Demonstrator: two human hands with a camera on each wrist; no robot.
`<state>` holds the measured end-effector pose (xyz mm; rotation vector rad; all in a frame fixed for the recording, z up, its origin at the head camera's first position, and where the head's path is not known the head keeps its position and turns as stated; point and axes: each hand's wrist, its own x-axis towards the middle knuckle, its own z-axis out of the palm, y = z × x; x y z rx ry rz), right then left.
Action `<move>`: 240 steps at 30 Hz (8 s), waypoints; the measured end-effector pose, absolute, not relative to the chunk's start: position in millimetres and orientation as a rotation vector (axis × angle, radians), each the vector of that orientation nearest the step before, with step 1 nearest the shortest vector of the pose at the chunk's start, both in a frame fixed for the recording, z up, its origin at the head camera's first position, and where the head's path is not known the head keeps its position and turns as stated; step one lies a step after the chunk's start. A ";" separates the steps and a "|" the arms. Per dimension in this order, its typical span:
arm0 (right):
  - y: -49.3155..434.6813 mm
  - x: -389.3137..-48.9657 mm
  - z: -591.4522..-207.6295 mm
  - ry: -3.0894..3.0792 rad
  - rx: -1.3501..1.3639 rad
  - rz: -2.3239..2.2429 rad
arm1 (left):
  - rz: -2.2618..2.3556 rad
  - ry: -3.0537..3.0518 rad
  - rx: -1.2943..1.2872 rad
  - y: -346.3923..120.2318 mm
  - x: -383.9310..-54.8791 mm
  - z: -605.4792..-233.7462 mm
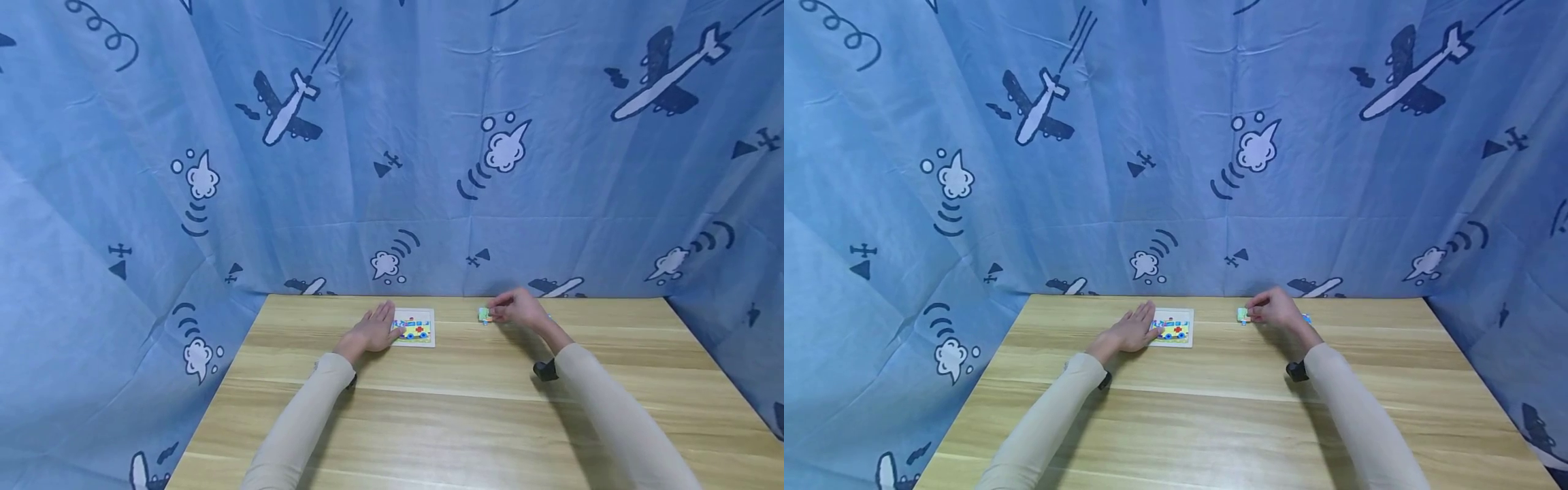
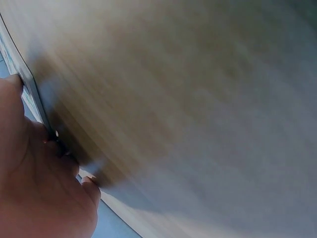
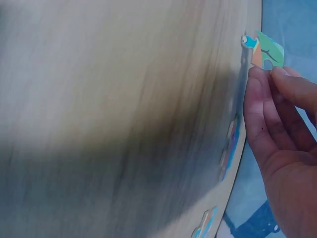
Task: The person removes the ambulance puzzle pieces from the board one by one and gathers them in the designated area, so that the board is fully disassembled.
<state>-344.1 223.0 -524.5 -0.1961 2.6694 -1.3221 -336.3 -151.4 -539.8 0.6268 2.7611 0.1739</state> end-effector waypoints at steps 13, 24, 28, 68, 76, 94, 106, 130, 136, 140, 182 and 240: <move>233.0 -351.0 -529.6 2.736 -0.211 -1.250 | 0.197 2.732 0.583 -151.4 -351.4 -559.5; 230.7 -353.6 -531.9 2.901 -0.268 -1.040 | 0.213 2.750 0.586 -150.7 -343.1 -552.4; 227.5 -355.1 -535.7 2.951 -0.266 -0.974 | 0.203 2.764 0.601 -151.1 -338.6 -546.8; 155.9 -350.5 -521.9 2.937 -0.432 -1.075 | 0.347 2.774 0.674 -142.8 -329.6 -532.2; 117.1 -348.9 -524.9 2.856 -0.495 -1.088 | 0.251 2.826 0.698 -132.6 -323.6 -536.9; 78.2 -341.2 -534.0 2.837 -0.631 -0.964 | 0.141 2.841 0.773 -122.1 -316.2 -542.6; 75.8 -341.1 -535.9 2.870 -0.647 -0.863 | 0.085 2.816 0.694 -110.1 -313.7 -540.1; 76.1 -343.9 -538.0 2.875 -0.651 -0.885 | -0.061 2.836 0.658 -103.6 -311.9 -542.9; 79.3 -342.2 -539.4 2.880 -0.673 -0.899 | -0.052 2.833 0.663 -103.0 -311.7 -544.2; 82.4 -340.7 -540.3 2.869 -0.701 -0.947 | -0.059 2.835 0.659 -103.1 -311.9 -543.7; 177.1 -311.5 -520.7 2.599 -0.218 -1.584 | 0.017 2.826 0.652 -106.4 -308.5 -541.3; 327.6 -262.7 -537.3 3.031 0.033 -0.987 | -0.018 2.813 0.613 -102.6 -310.0 -541.3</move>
